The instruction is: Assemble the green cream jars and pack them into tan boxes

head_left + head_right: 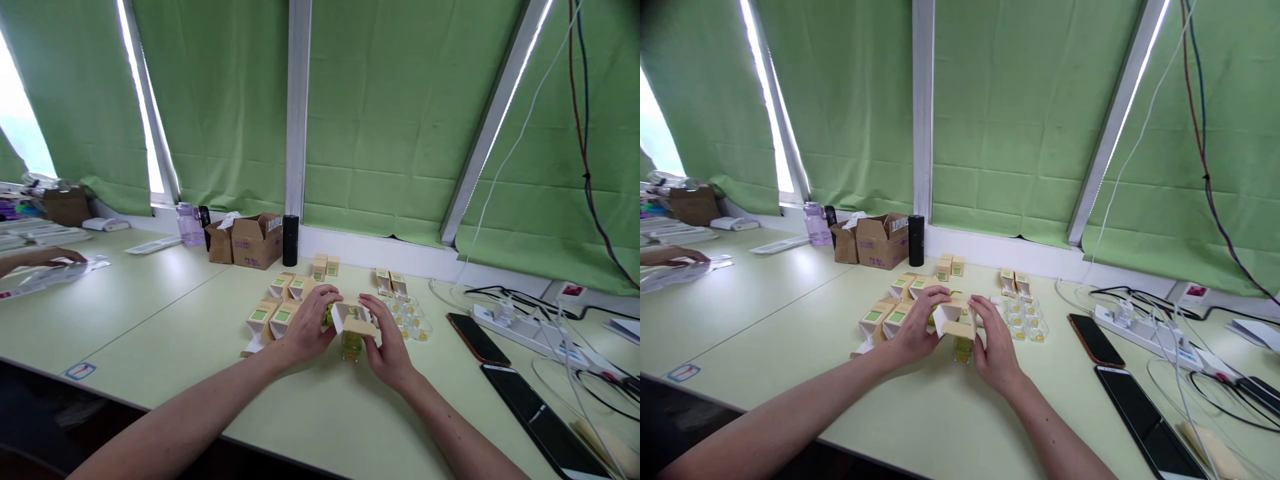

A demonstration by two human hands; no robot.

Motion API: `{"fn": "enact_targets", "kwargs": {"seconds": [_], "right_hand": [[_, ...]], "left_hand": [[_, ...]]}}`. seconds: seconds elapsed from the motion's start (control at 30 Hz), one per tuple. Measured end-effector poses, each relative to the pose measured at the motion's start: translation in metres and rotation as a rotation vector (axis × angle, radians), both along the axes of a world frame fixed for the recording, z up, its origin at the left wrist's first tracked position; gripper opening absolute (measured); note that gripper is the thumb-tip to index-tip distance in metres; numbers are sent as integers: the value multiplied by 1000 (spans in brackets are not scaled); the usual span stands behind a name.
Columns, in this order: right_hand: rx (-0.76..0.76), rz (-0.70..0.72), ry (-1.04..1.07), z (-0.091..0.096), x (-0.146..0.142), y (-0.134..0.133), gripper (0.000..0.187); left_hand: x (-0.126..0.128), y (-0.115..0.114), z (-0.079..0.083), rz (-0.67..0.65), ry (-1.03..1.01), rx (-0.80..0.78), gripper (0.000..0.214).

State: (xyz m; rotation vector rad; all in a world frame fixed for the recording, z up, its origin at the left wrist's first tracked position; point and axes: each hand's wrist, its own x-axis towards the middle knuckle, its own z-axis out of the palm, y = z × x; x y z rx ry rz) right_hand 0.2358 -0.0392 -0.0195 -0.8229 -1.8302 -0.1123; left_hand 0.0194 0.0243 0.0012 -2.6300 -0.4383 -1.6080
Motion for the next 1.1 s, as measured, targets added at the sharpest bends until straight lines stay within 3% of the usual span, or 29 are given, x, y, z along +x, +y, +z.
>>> {"fn": "enact_targets", "kwargs": {"seconds": [0.27,0.6,0.83,0.97,1.1], "right_hand": [[158,-63,-81,-2,2,1,64],[167,-72,-114,1,-1,-4,74],[143,-126,-12,5,0,-5,67],[136,-117,-16,5,-1,-6,65],[119,-115,-31,6,-2,-7,63]], "left_hand": [[-6,-2,-1,43,-15,195,42],[-5,-2,0,-17,-33,222,51],[-6,-3,6,-107,-2,95,73],[-4,-1,2,-120,-96,-11,63],[-4,4,-5,-135,-139,-276,56]]}}
